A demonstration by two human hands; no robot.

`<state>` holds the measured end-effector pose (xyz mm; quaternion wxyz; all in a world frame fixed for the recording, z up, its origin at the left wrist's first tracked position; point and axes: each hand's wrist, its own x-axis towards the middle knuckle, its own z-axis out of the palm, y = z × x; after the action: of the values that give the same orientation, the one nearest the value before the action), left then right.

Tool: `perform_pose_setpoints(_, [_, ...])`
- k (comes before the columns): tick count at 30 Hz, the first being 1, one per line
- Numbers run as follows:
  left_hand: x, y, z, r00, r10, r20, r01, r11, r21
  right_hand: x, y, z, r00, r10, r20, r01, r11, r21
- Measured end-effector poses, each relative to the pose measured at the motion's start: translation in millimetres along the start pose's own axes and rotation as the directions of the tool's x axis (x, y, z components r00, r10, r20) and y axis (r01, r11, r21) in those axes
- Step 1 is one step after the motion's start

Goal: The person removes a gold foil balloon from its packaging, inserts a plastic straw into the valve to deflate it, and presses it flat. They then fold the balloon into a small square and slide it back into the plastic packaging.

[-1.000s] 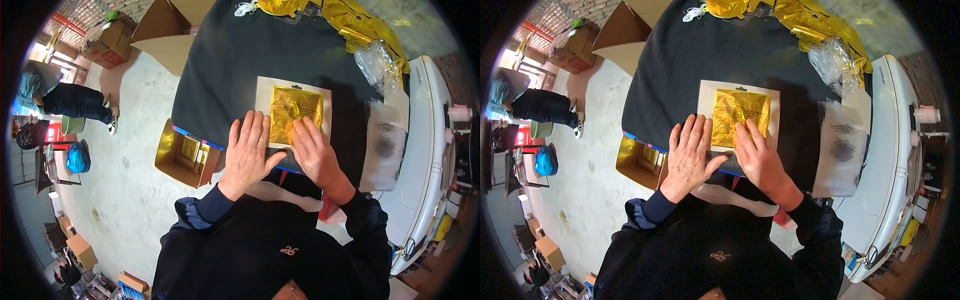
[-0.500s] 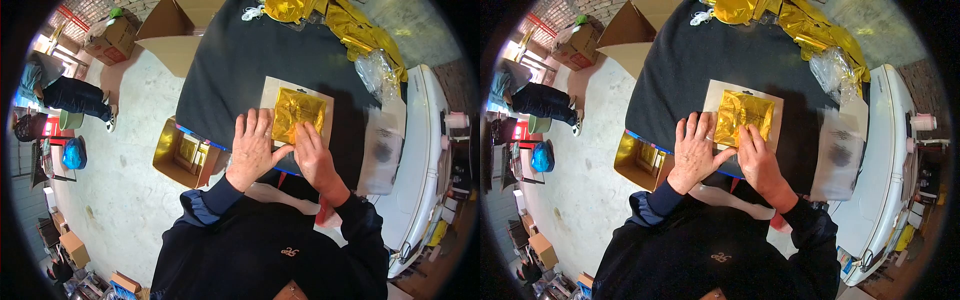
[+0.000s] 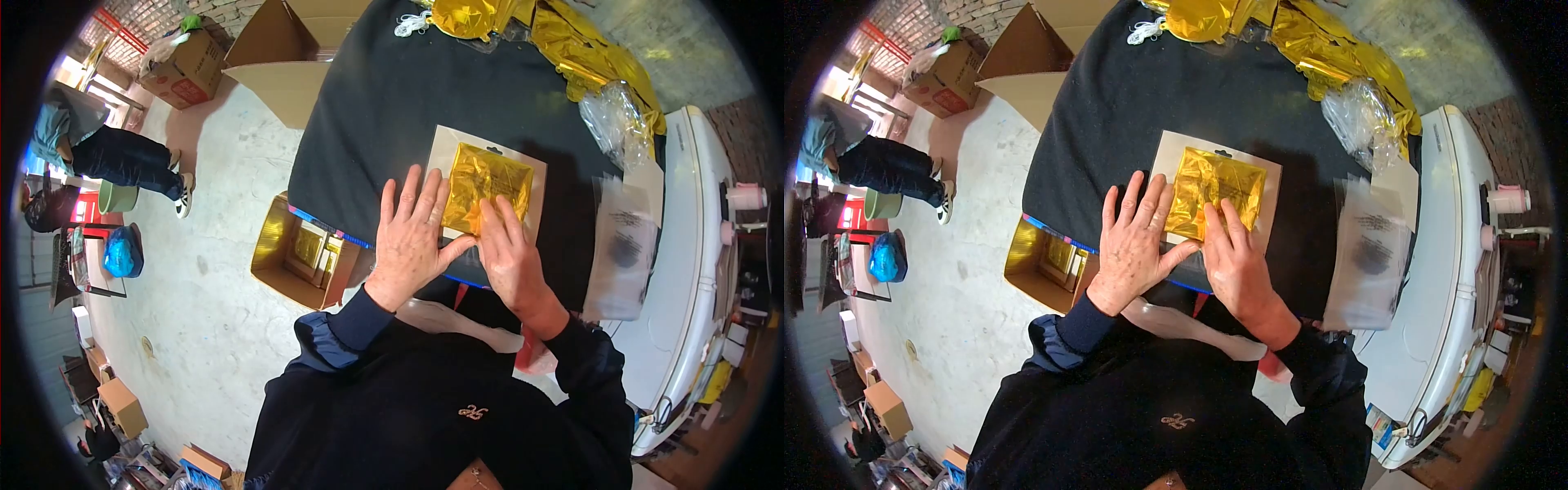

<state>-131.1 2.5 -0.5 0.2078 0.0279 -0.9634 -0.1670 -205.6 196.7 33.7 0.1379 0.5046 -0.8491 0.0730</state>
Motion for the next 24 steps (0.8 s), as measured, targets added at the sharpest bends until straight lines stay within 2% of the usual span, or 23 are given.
perform_pose_setpoints(6, [4, 1, -3, 1.0, 0.009, 0.022, -0.01, 1.0, 0.025, 4, 4, -4, 0.999, -0.043, 0.029, 0.042, 0.999, 0.023])
perform_pose_setpoints(12, [5, -1, -3, 0.999, 0.032, 0.005, -0.032, 0.999, 0.033, 5, 1, 4, 0.996, -0.081, 0.042, 0.087, 0.984, -0.155])
perform_pose_setpoints(15, [5, 0, -8, 0.998, -0.002, 0.059, 0.002, 1.0, 0.012, 5, 0, 3, 0.996, -0.079, 0.043, 0.085, 0.983, -0.163])
perform_pose_setpoints(24, [2, -2, -7, 0.999, 0.025, 0.024, -0.025, 1.0, 0.008, 2, -1, 8, 0.997, -0.013, -0.078, 0.011, 0.999, -0.036])
